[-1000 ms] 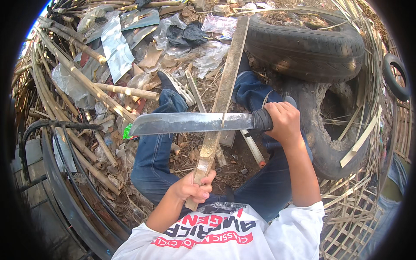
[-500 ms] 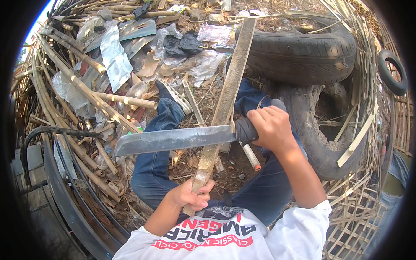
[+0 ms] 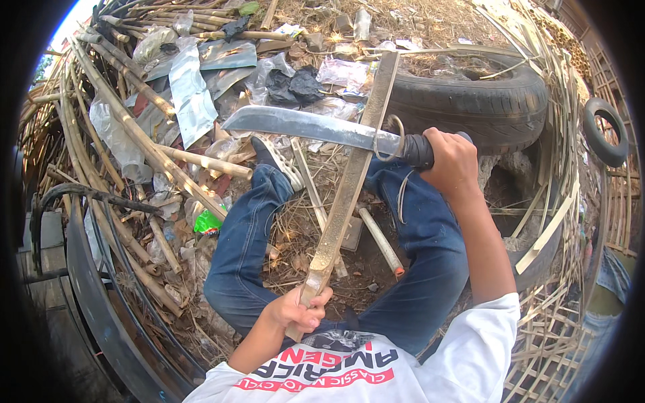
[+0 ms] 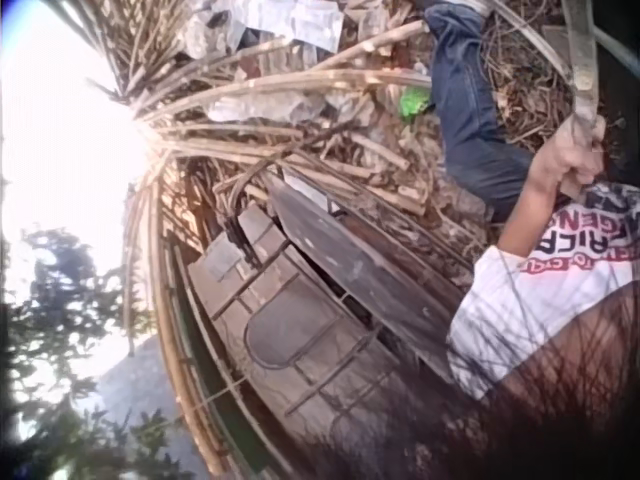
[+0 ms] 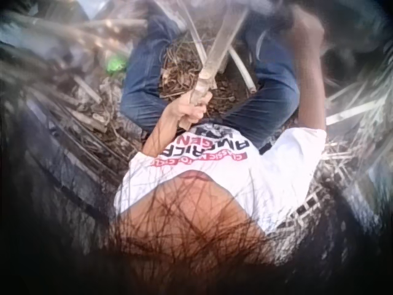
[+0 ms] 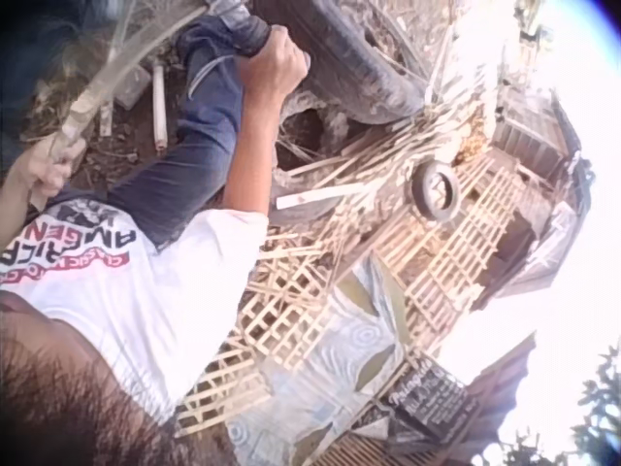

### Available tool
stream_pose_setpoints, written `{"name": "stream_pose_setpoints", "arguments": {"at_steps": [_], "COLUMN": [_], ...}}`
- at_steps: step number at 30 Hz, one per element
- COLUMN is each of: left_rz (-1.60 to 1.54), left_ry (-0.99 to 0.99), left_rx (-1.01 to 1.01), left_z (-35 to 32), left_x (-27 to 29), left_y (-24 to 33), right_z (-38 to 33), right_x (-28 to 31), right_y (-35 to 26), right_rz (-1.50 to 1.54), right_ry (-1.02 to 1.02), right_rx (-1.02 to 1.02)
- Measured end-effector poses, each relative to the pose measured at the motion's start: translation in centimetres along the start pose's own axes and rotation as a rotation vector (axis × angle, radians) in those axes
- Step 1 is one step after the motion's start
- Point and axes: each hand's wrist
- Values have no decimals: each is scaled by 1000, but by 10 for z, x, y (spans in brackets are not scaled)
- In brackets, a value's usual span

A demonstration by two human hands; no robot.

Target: The person whittles bamboo slats using a machete and then secures them together by hand and with a hammer to form a structural joint.

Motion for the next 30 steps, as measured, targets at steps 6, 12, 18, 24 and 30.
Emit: {"name": "stream_pose_setpoints", "arguments": {"at_steps": [6,12,18,24,30], "left_rz": [-56,-49,-15,-30,-40], "left_ry": [-81,-88,-144,-204,-237], "left_rx": [-7,-31,-62,-34,-32], "left_z": [-6,-8,-12,1,-5], "left_x": [9,13,27,30,45], "left_y": [3,4,-6,-6,-8], "right_z": [18,44,49,67,88], "right_x": [4,-1,-4,11,-3], "right_y": [-49,-27,-39,-6,4], "right_rz": [231,-66,171,-51,79], "right_ry": [-27,-1,2,-64,-53], "right_rx": [273,76,486,73,372]}}
Point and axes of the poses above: each hand's wrist, its own z-axis towards the middle knuckle, its own x-axis out of the back of the hand, y = z × x, and after that the axes turned 8 degrees about y, right-handed
